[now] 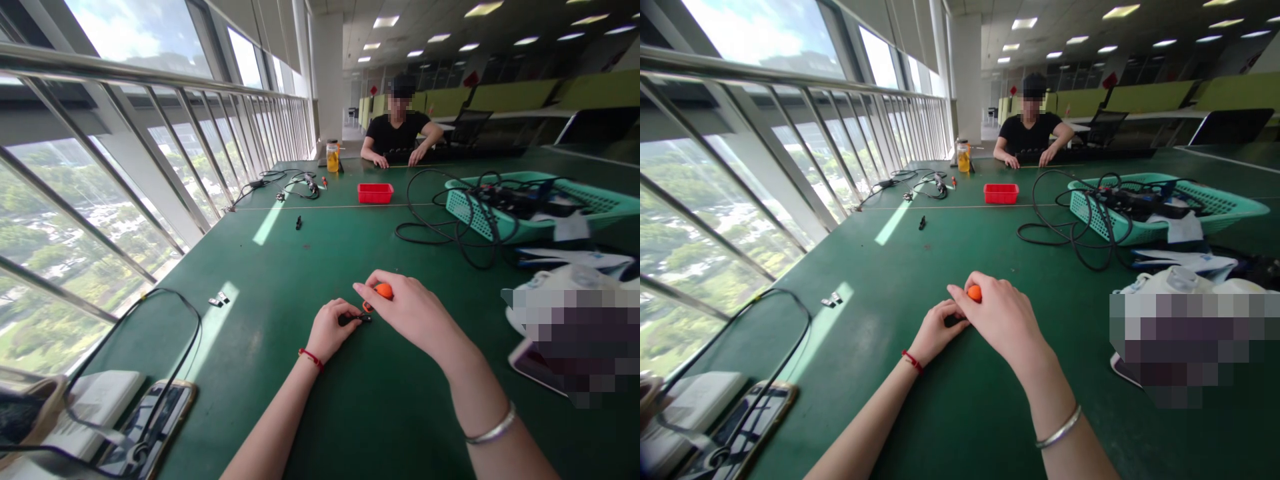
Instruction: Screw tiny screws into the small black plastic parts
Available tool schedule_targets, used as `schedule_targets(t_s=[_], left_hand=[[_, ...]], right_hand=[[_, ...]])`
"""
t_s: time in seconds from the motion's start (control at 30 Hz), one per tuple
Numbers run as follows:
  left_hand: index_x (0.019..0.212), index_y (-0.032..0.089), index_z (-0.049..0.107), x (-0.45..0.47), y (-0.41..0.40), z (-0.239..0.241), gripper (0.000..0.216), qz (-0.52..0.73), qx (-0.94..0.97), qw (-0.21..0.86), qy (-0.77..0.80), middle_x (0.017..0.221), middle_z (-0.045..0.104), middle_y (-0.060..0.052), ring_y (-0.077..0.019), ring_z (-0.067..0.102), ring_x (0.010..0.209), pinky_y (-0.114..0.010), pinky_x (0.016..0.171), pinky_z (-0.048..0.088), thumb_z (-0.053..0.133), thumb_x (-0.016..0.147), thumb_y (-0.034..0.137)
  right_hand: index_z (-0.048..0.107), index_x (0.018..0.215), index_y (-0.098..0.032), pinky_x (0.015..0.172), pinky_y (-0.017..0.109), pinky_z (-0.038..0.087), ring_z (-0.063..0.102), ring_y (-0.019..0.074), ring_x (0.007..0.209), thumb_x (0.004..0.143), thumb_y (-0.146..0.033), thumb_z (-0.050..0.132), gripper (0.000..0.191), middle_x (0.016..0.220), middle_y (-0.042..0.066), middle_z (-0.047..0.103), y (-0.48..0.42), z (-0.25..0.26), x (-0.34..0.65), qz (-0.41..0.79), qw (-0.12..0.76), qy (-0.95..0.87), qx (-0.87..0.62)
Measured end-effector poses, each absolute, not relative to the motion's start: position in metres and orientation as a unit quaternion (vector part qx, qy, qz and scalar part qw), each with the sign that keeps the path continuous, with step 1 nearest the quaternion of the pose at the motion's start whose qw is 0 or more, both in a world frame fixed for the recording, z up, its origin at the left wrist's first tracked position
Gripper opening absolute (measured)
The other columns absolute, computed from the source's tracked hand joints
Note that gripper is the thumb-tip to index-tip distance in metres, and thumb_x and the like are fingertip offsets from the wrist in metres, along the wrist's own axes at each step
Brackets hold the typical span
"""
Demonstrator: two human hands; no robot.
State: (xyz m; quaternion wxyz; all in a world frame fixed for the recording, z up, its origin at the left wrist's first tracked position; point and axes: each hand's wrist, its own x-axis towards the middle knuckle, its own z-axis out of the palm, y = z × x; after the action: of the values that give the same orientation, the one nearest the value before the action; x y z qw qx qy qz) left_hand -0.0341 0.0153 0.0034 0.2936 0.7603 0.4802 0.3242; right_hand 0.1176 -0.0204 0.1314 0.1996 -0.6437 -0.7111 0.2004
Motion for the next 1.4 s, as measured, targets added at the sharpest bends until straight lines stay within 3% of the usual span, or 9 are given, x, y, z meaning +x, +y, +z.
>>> schedule_targets(t_s=[0.13, 0.2, 0.37, 0.47, 0.63, 0.87, 1.1, 1.3, 1.4], left_hand=[[0.078, 0.018, 0.069, -0.0342, 0.0152, 0.0015, 0.007, 0.322, 0.765, 0.284, 0.480, 0.081, 0.064, -0.002, -0.0161, 0.058, 0.078, -0.029, 0.074, 0.045, 0.063, 0.075, 0.019], [0.077, 0.018, 0.068, -0.0342, 0.0156, 0.0002, 0.006, 0.324, 0.765, 0.279, 0.482, 0.080, 0.064, -0.002, -0.0164, 0.058, 0.077, -0.029, 0.074, 0.045, 0.063, 0.074, 0.019], [0.077, 0.018, 0.068, -0.0340, 0.0163, -0.0006, 0.007, 0.325, 0.763, 0.286, 0.480, 0.082, 0.066, -0.002, -0.0173, 0.059, 0.079, -0.029, 0.075, 0.047, 0.062, 0.075, 0.019], [0.078, 0.019, 0.068, -0.0340, 0.0157, 0.0006, 0.008, 0.325, 0.766, 0.286, 0.476, 0.086, 0.067, -0.002, -0.0173, 0.059, 0.081, -0.030, 0.078, 0.047, 0.061, 0.075, 0.019], [0.077, 0.017, 0.066, -0.0337, 0.0146, 0.0005, 0.006, 0.326, 0.765, 0.273, 0.484, 0.082, 0.066, -0.002, -0.0171, 0.059, 0.078, -0.030, 0.075, 0.047, 0.064, 0.073, 0.022], [0.076, 0.017, 0.065, -0.0314, 0.0141, -0.0003, 0.006, 0.326, 0.768, 0.266, 0.484, 0.083, 0.067, -0.003, -0.0179, 0.059, 0.080, -0.031, 0.078, 0.047, 0.061, 0.076, 0.022], [0.079, 0.018, 0.064, -0.0298, 0.0115, 0.0010, 0.007, 0.311, 0.783, 0.221, 0.492, 0.086, 0.066, -0.004, -0.0188, 0.060, 0.081, -0.032, 0.077, 0.047, 0.061, 0.075, 0.023], [0.077, 0.017, 0.062, -0.0300, 0.0126, -0.0015, 0.004, 0.310, 0.793, 0.206, 0.483, 0.084, 0.065, -0.004, -0.0183, 0.059, 0.080, -0.031, 0.076, 0.046, 0.059, 0.076, 0.020], [0.078, 0.018, 0.062, -0.0299, 0.0122, 0.0006, 0.005, 0.306, 0.794, 0.214, 0.480, 0.083, 0.064, -0.003, -0.0176, 0.058, 0.079, -0.031, 0.076, 0.046, 0.058, 0.077, 0.020]], right_hand=[[0.052, 0.084, -0.026, 0.049, 0.024, 0.032, 0.052, 0.0136, 0.055, 0.077, -0.036, 0.050, 0.012, 0.066, -0.003, 0.060, -0.0205, 0.1311, 0.1155, 0.175, 0.212, -0.719, -0.638], [0.050, 0.085, -0.025, 0.049, 0.023, 0.031, 0.051, 0.0134, 0.058, 0.074, -0.034, 0.053, 0.014, 0.070, -0.003, 0.060, -0.0210, 0.1309, 0.1146, 0.162, 0.215, -0.729, -0.630], [0.050, 0.081, -0.024, 0.046, 0.024, 0.028, 0.051, 0.0148, 0.054, 0.081, -0.055, 0.044, 0.031, 0.064, -0.001, 0.058, -0.0207, 0.1287, 0.1120, 0.161, 0.199, -0.720, -0.646], [0.051, 0.076, -0.024, 0.044, 0.024, 0.028, 0.049, 0.0137, 0.050, 0.084, -0.047, 0.042, 0.026, 0.060, -0.001, 0.057, -0.0198, 0.1272, 0.1106, 0.159, 0.196, -0.722, -0.645], [0.050, 0.078, -0.026, 0.045, 0.023, 0.029, 0.048, 0.0125, 0.049, 0.075, -0.032, 0.051, 0.007, 0.059, -0.005, 0.057, -0.0189, 0.1266, 0.1109, 0.157, 0.203, -0.728, -0.636], [0.050, 0.069, -0.024, 0.045, 0.024, 0.030, 0.047, 0.0126, 0.047, 0.084, -0.056, 0.041, 0.036, 0.056, -0.003, 0.056, -0.0186, 0.1272, 0.1113, 0.181, 0.223, -0.724, -0.627], [0.051, 0.079, -0.025, 0.048, 0.023, 0.031, 0.050, 0.0124, 0.055, 0.076, -0.032, 0.051, 0.008, 0.066, -0.004, 0.059, -0.0182, 0.1277, 0.1127, 0.159, 0.232, -0.730, -0.622], [0.050, 0.086, -0.026, 0.048, 0.024, 0.030, 0.052, 0.0154, 0.058, 0.076, -0.055, 0.051, 0.031, 0.068, -0.002, 0.058, -0.0169, 0.1260, 0.1131, 0.144, 0.231, -0.712, -0.647], [0.051, 0.079, -0.025, 0.047, 0.025, 0.030, 0.052, 0.0157, 0.056, 0.081, -0.055, 0.045, 0.030, 0.062, -0.002, 0.058, -0.0167, 0.1255, 0.1124, 0.149, 0.219, -0.710, -0.653]])
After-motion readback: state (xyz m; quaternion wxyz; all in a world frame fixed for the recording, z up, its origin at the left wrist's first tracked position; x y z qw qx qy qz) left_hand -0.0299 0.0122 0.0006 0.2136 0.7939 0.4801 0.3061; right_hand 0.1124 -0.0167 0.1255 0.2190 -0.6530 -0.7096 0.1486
